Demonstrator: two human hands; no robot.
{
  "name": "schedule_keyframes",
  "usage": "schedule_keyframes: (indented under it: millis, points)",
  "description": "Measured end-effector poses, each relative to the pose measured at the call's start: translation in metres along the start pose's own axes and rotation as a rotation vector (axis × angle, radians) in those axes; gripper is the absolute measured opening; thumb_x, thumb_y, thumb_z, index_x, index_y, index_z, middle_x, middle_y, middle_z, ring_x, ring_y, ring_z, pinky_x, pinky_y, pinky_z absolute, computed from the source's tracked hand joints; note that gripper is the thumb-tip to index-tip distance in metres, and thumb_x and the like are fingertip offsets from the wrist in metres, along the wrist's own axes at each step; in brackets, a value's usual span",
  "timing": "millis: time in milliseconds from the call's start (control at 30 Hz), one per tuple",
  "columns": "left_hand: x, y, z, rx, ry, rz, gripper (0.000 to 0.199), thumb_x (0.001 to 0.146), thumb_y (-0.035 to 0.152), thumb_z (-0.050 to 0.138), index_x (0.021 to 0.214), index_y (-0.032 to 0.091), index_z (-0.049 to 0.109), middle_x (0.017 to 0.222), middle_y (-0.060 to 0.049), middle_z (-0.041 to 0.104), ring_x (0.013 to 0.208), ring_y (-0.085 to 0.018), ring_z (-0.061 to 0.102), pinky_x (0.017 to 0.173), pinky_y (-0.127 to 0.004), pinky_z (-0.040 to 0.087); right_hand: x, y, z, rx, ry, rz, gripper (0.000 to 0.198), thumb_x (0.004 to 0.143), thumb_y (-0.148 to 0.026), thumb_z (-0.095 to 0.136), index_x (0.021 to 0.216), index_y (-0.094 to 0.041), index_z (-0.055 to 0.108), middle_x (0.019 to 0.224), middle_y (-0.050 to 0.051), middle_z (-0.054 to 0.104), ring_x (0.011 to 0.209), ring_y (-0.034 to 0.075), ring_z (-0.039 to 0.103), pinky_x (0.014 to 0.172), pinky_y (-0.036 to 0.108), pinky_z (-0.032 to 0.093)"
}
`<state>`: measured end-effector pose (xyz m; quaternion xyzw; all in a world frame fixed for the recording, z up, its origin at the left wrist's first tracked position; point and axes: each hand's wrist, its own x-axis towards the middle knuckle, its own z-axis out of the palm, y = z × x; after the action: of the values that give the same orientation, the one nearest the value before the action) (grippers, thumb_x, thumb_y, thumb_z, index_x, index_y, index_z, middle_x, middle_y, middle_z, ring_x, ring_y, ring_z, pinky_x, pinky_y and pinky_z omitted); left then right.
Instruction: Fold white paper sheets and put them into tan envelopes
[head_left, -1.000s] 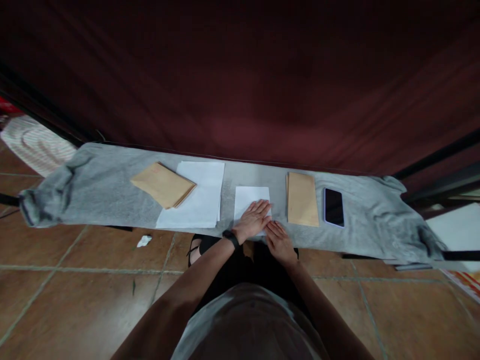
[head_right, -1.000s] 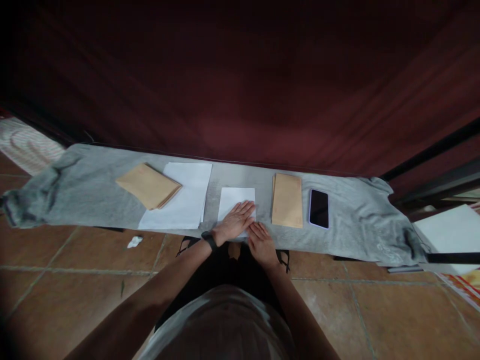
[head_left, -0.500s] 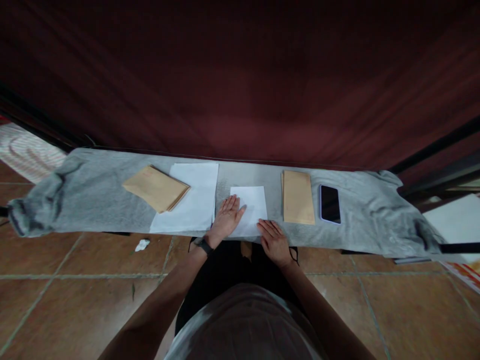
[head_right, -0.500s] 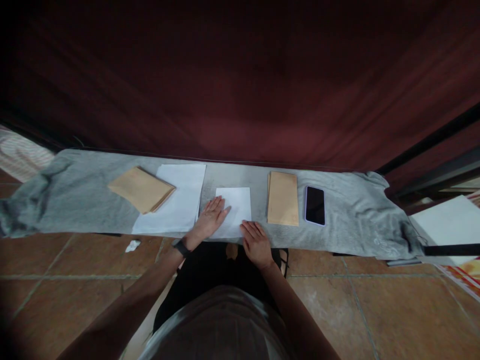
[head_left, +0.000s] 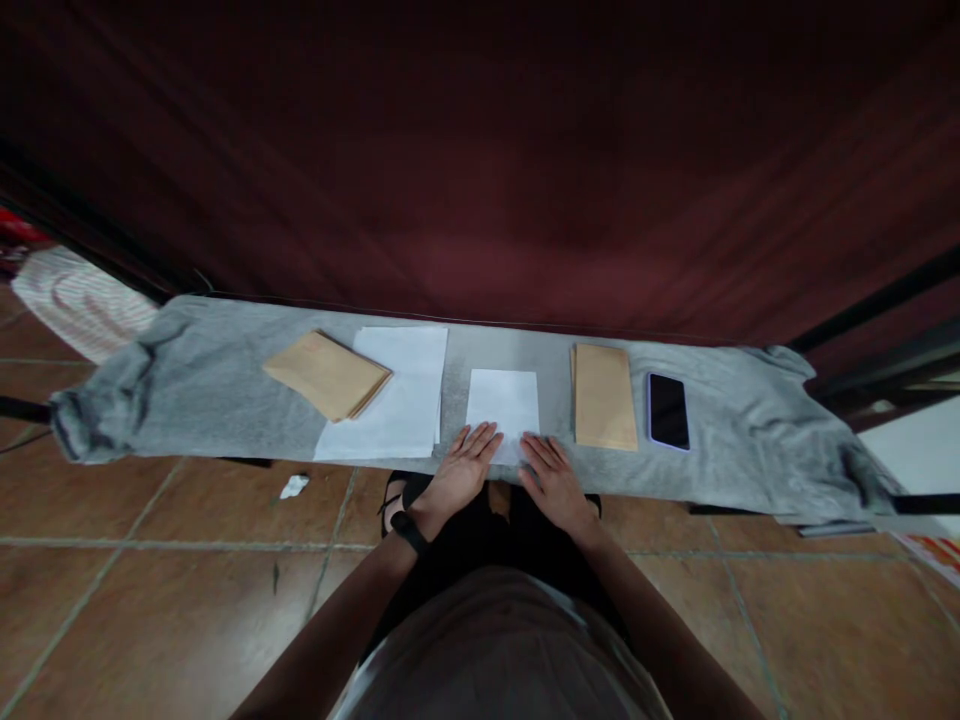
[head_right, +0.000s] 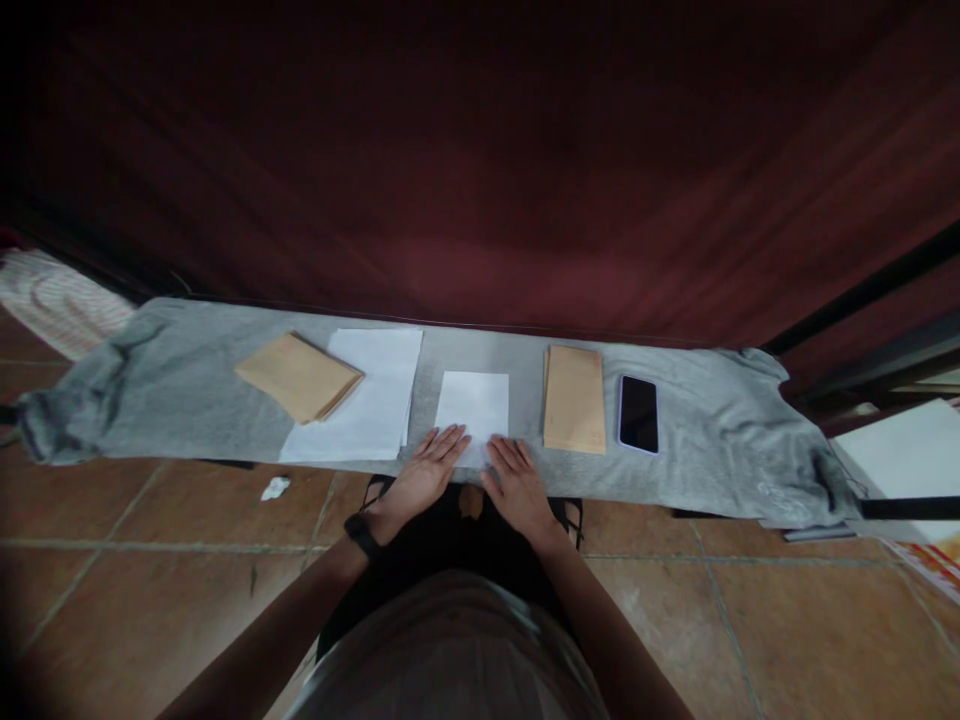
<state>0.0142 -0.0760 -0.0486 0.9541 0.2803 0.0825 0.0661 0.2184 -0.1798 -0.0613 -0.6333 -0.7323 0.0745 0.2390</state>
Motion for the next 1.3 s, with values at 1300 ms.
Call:
schedule_keyframes:
  millis: [1300]
  points:
    - [-0.007,0.001,-0.006,0.006,-0.036,-0.013,0.047,0.106,0.025,0.031,0.15,0.015,0.042,0.159,-0.011,0.041,0.15,-0.021,0.033,0.126,-0.049,0.023,-0.026,0.009,0.006,-0.244,-0.032,0.025,0.05,0.106,-0.032,0.041,0.154,-0.018,0.04,0.161,0.01,0.039,0.148,0.025,0.037,0.125,0.05,0.024]
